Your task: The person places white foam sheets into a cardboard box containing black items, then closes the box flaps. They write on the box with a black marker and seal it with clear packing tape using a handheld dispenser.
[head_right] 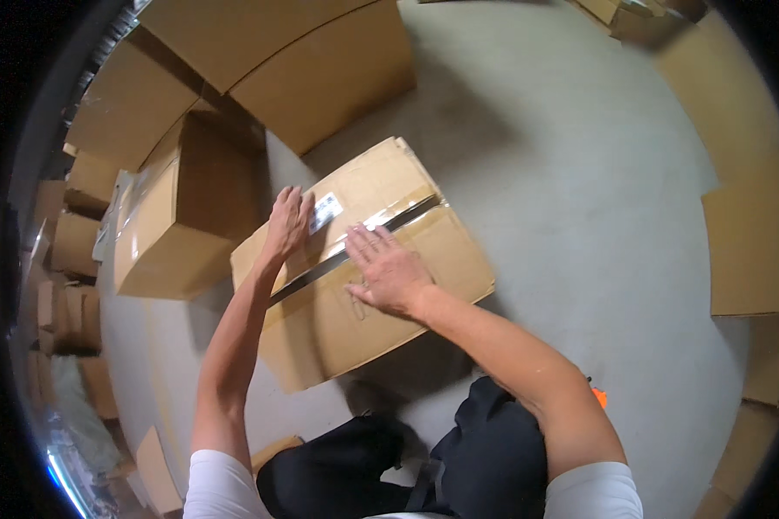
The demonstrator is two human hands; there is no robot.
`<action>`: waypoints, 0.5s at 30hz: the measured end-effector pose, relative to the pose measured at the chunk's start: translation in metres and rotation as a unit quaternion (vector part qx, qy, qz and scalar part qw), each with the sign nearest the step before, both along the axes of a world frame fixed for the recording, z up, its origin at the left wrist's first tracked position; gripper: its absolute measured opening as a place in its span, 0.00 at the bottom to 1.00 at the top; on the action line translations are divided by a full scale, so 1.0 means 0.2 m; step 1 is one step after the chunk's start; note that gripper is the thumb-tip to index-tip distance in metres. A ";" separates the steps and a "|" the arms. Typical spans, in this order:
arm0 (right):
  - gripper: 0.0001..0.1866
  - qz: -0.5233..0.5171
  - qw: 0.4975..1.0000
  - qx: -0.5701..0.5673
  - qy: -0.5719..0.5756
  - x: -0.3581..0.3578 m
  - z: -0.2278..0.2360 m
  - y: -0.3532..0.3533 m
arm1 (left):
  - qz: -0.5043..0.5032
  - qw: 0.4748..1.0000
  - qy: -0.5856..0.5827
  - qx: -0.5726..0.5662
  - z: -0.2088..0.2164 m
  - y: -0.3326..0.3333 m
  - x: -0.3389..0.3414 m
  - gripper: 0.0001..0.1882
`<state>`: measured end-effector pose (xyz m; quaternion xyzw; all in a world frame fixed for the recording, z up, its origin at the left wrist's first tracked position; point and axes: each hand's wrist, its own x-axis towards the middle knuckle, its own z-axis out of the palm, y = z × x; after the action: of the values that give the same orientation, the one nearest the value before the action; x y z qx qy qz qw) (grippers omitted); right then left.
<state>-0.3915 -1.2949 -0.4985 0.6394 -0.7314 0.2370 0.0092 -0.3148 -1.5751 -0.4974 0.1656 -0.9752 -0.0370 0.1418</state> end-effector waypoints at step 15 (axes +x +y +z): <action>0.32 0.084 0.996 0.038 0.003 0.26 -0.19 0.53 | 0.135 0.988 -0.068 0.001 0.11 0.46 -0.31 0.39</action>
<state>-0.3394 -1.1880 -0.5366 0.6993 -0.6833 0.2073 -0.0328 -0.3777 -1.4836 -0.4746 0.2981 -0.9512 -0.0071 0.0789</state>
